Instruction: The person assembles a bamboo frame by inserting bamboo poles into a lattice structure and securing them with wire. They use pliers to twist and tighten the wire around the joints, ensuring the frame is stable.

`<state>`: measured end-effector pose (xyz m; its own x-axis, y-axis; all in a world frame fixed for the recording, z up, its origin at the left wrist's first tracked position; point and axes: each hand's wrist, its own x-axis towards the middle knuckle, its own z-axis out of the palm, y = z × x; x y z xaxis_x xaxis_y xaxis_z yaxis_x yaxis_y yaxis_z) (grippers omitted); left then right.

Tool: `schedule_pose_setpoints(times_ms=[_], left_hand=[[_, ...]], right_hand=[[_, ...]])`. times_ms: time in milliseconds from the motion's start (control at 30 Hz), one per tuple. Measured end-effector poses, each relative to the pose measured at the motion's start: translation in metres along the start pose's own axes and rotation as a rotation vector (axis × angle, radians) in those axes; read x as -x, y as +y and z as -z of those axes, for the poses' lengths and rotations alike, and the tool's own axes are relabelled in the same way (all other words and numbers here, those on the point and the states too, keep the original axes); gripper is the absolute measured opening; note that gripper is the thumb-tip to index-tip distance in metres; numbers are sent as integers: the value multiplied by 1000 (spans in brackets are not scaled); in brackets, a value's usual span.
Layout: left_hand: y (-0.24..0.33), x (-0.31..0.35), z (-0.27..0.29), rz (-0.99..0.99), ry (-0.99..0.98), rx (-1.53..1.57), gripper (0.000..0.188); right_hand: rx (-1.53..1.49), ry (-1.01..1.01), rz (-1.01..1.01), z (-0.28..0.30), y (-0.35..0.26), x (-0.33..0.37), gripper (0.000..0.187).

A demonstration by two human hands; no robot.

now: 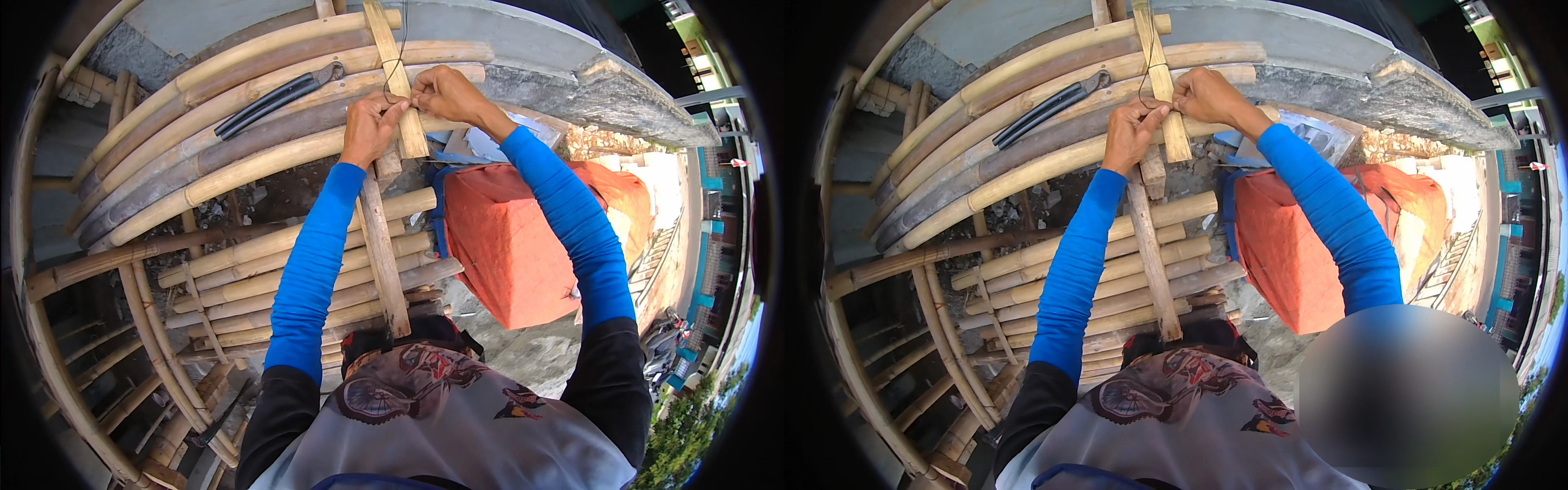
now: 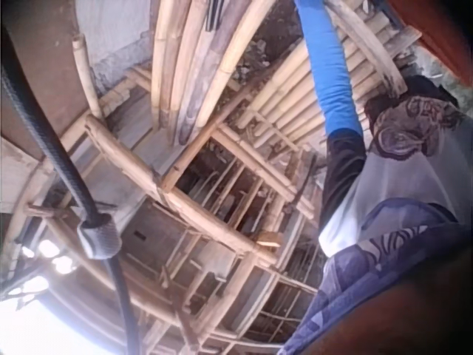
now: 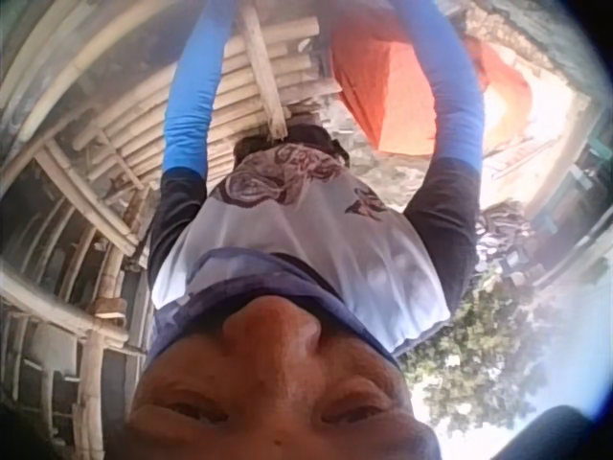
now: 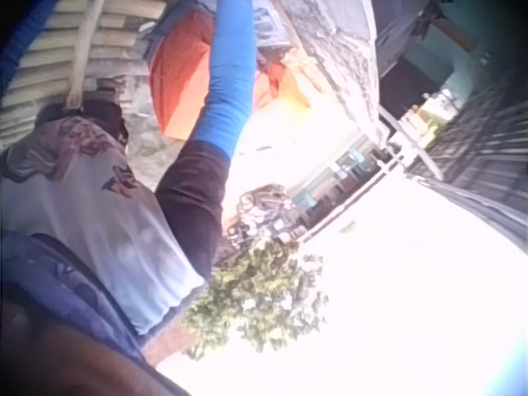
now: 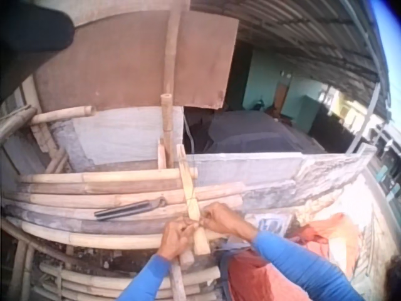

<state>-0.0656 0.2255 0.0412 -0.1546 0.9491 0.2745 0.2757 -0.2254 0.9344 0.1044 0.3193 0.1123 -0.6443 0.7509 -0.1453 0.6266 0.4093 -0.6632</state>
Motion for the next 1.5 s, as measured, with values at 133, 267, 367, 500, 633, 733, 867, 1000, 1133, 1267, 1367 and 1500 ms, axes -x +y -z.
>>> schedule_pose_setpoints(times_ms=[133,267,367,500,633,733,867,1000,1133,1267,1367,1500], left_hand=[[-3,1,-3,-100,22,-74,18],[-5,1,-2,-75,32,-68,16],[-9,-8,2,-20,-38,-62,15],[0,-20,12,11,-174,-98,15],[12,-31,20,51,-270,-119,17],[9,-35,30,53,-313,-84,18],[6,-30,20,23,-239,-89,19],[-5,-24,19,-5,-187,-100,18],[2,-38,17,64,-269,-151,18],[11,-62,22,35,-381,-287,19],[16,-80,26,-100,-395,-369,21],[34,-103,29,-215,-363,-380,25]], right_hand=[[93,15,49,-5,12,-2,14],[182,26,27,-14,3,4,11],[364,73,77,-23,7,4,10],[487,139,107,-34,-2,11,9],[513,175,139,-38,-12,17,10],[489,147,164,-37,-15,13,14],[495,120,297,-25,9,9,11],[527,137,279,-31,4,10,17],[535,162,148,-42,-3,17,20],[480,245,102,-47,-16,19,17],[461,279,81,-52,-17,17,20],[447,317,-2,-55,-16,12,21]])
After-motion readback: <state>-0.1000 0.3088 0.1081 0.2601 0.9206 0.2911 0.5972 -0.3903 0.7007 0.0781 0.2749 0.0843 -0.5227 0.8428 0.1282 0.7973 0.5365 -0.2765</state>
